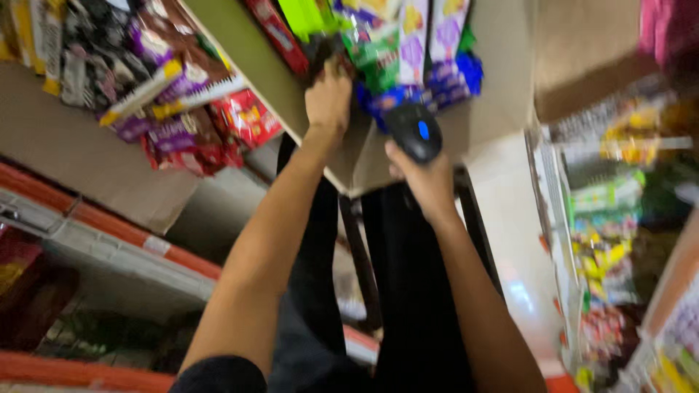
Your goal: The person picks up snack packages from a cardboard box, scans them with a handheld scanner, and places some of them onto supermarket shelves.
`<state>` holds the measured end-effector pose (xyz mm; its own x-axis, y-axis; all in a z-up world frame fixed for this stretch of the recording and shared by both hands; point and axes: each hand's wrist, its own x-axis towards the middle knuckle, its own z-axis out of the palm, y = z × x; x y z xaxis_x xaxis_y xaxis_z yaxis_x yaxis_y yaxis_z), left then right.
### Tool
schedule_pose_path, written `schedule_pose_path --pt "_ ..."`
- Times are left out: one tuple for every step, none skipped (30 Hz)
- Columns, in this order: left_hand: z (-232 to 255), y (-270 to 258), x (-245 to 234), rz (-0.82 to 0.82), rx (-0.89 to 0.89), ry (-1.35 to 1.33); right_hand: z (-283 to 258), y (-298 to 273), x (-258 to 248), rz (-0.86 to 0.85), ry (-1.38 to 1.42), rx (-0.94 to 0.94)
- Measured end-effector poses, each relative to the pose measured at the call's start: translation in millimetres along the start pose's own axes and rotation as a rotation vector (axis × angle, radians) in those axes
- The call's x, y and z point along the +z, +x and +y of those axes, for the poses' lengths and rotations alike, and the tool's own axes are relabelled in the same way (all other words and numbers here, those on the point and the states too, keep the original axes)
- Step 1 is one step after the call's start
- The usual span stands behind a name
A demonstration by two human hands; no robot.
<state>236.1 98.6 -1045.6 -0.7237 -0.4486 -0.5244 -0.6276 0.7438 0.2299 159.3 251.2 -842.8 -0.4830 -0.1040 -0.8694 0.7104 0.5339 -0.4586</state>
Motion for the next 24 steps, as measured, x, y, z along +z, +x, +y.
schedule_pose_path --pt "8 -18 -16 0.045 0.008 0.008 5 -1 -3 -0.004 -0.017 0.029" --pt "14 -34 -34 0.035 0.006 0.004 7 -1 -3 -0.018 0.048 0.021" --pt "20 -53 -53 0.065 0.046 0.023 10 -7 -4 -0.032 0.114 0.012" --pt "24 -62 -76 0.118 0.092 0.048 8 -9 -3 -0.030 0.118 -0.002" --pt "29 -78 -100 0.131 0.098 0.049 7 -15 -2 -0.030 0.216 0.055" --pt "34 -98 -125 0.164 0.141 0.035 5 -18 0 -0.033 0.318 0.106" --pt "39 -118 -150 0.196 0.185 0.021 2 -23 0 -0.037 0.325 0.084" --pt "43 -138 -177 0.209 0.189 0.028 0 -33 -2 -0.114 0.466 0.174" --pt "47 -158 -203 0.239 0.222 0.003 -4 -44 -2 -0.194 0.605 0.264" --pt "52 -181 -229 0.265 0.255 -0.024 -8 -59 -1 -0.198 0.609 0.254" --pt "58 -205 -255 0.275 0.259 -0.019 -14 -77 0 -0.238 0.686 0.278" --pt "64 -225 -280 0.231 0.273 -0.119 -26 -94 1 -0.280 0.763 0.294" --pt "69 -247 -304 0.184 0.287 -0.217 -37 -118 1 -0.288 0.767 0.274" --pt "74 -267 -327 0.207 0.302 -0.210 -46 -145 2 -0.338 0.851 0.287" --pt "80 -288 -350 0.253 0.371 -0.234 -56 -172 1 -0.390 0.934 0.301" --pt "84 -309 -372 0.296 0.437 -0.258 -65 -196 -1 -0.400 0.937 0.279" --pt "89 -325 -394 0.315 0.449 -0.250 -72 -218 -3 -0.430 0.967 0.288" --pt "94 -340 -414 0.321 0.508 -0.227 -76 -239 -6 -0.458 0.997 0.298" --pt "101 -356 -435 0.326 0.567 -0.202 -75 -261 -10 -0.467 0.999 0.276" --pt "108 -370 -455 0.355 0.583 -0.190 -76 -277 -12 -0.458 1.000 0.216" --pt "116 -386 -476 0.342 0.629 -0.217 -81 -287 -15 -0.449 1.002 0.157" --pt "122 -401 -495 0.316 0.666 -0.247 -84 -297 -22 -0.460 1.003 0.139" --pt "127 -409 -512 0.333 0.674 -0.238 -89 -305 -30 -0.548 1.013 0.071" --pt "133 -420 -527 0.303 0.487 -0.513 -90 -317 -39 -0.630 1.019 0.013"
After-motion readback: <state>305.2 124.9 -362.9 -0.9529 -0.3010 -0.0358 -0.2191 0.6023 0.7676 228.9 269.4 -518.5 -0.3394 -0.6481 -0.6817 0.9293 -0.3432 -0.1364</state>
